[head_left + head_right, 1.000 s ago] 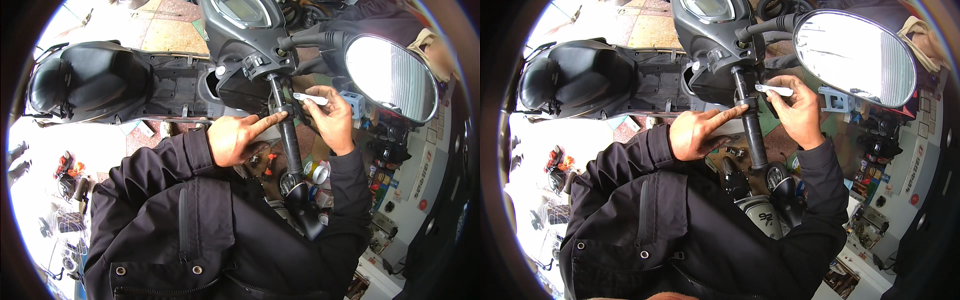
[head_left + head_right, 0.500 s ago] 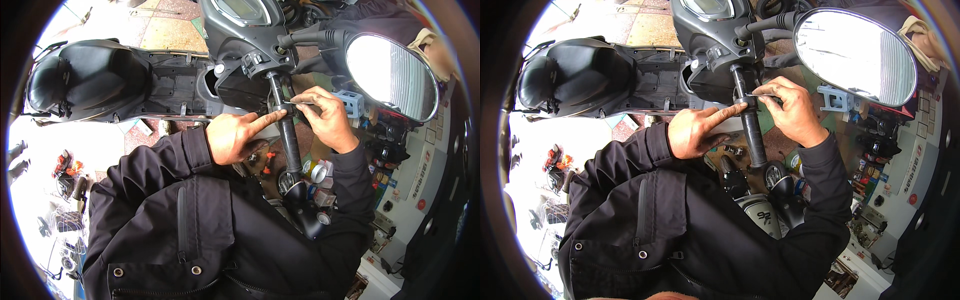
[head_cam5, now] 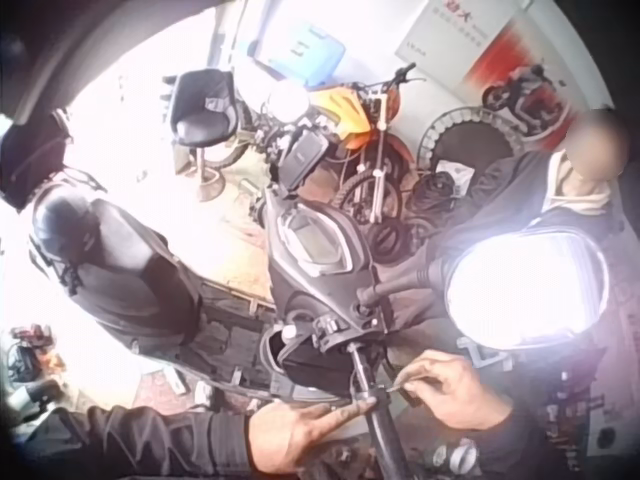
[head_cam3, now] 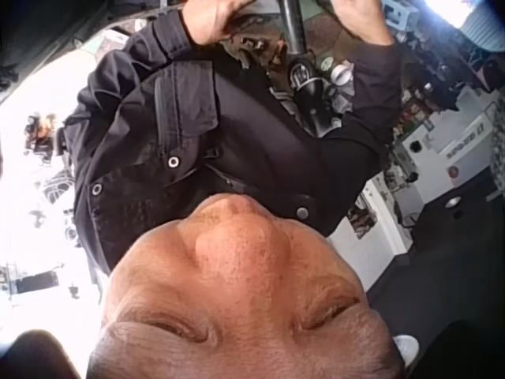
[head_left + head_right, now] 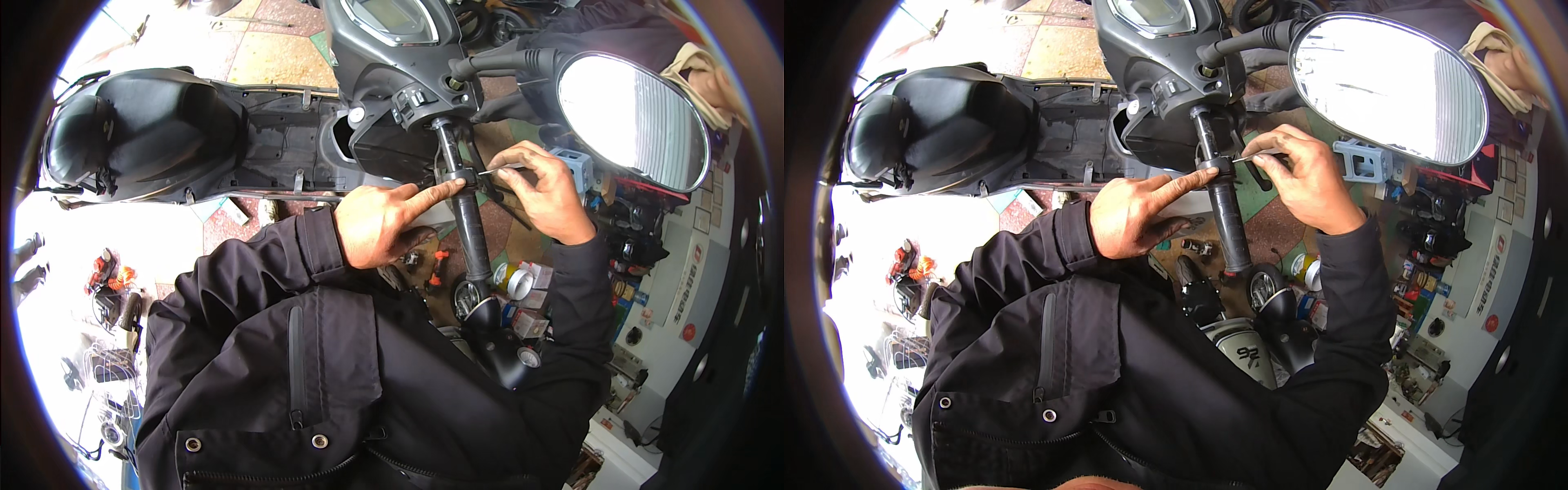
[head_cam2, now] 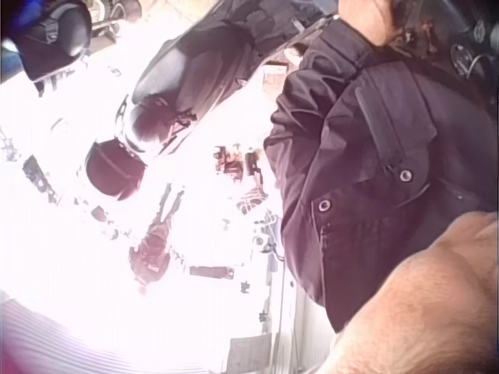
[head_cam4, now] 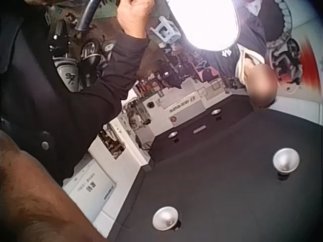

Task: The person opens small adhesive tubes and applies adhesive to a white plastic part, then uses a small tool to spread or smooth the adhesive on a scooter handlebar area. The person handles the part and tool repeatedly while seated in a cluttered workshop.

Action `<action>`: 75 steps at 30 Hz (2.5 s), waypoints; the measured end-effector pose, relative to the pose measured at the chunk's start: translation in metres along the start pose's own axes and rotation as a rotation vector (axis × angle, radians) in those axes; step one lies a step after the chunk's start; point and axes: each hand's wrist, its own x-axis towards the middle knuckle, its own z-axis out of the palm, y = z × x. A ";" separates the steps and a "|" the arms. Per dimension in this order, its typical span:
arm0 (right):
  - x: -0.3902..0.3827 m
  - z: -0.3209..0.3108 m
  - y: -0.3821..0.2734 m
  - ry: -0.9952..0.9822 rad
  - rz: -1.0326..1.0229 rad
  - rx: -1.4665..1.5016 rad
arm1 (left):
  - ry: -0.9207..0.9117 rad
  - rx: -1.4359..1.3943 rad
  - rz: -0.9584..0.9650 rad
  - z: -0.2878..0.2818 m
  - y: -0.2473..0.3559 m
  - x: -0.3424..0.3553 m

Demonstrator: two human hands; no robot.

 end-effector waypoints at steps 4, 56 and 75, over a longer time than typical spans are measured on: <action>-0.022 -0.006 -0.021 0.179 0.105 0.099 | 0.041 -0.046 0.029 0.000 -0.001 -0.001; -0.059 0.104 -0.065 0.491 0.372 -0.453 | 0.456 -1.082 -0.726 -0.013 -0.126 -0.134; 0.000 0.096 -0.040 0.343 0.379 -0.356 | 0.510 -1.063 -0.777 0.000 -0.131 -0.147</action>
